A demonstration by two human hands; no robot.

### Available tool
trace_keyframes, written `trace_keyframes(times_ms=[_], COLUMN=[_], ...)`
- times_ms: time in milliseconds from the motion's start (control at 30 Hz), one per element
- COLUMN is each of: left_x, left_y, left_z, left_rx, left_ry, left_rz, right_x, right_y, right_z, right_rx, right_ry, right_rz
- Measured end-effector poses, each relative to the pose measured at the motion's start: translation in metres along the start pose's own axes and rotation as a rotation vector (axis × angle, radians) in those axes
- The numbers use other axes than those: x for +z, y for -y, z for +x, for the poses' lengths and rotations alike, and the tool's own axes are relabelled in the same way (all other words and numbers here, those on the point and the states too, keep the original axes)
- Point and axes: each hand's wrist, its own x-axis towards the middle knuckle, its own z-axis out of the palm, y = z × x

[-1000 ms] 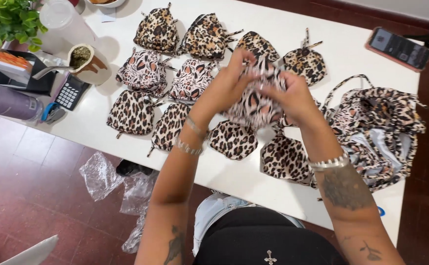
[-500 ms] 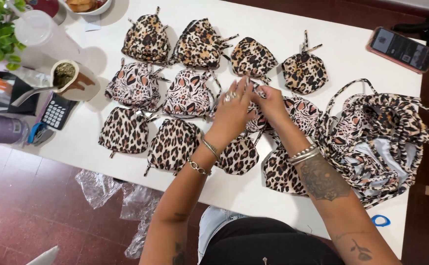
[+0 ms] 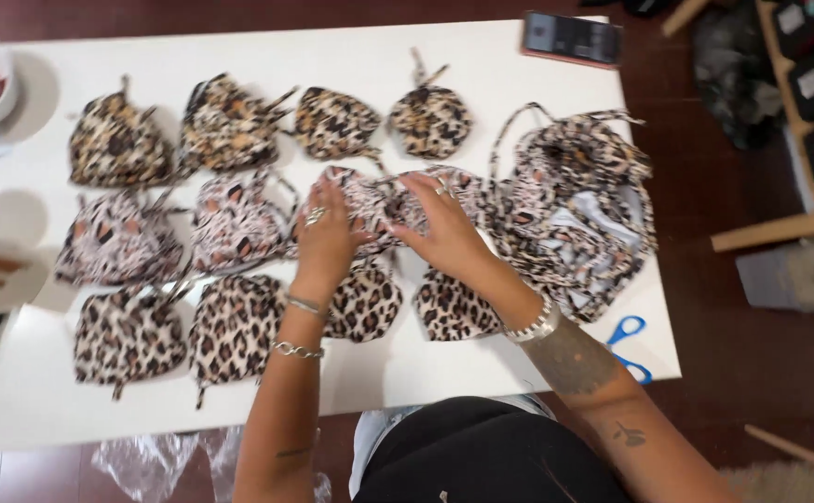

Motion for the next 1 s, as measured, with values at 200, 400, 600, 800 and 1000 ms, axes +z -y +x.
trace_keyframes(times_ms=[200,400,600,800,1000], left_x=[-0.009,-0.04,-0.037,-0.014,0.018], left_y=[-0.008,-0.078,-0.154,-0.207,-0.234], left_z=[-0.008,-0.028,-0.026,-0.025,0.015], left_rx=[-0.008,0.099,0.266,0.458,0.652], left_ry=[-0.007,-0.129,-0.051,0.01,-0.091], left_rz=[0.093,0.023,-0.028,-0.024,0.064], right_x=[-0.07,-0.131,-0.138,-0.134,-0.137], right_y=[-0.042,-0.107,-0.082,-0.08,-0.069], right_z=[-0.101,-0.166,-0.171,-0.191,-0.208], right_rx=[0.108,0.292,0.39,0.442,0.368], right_ry=[-0.275,-0.807,-0.698,-0.506,-0.477], right_rz=[0.108,0.063,-0.129,-0.195,-0.13])
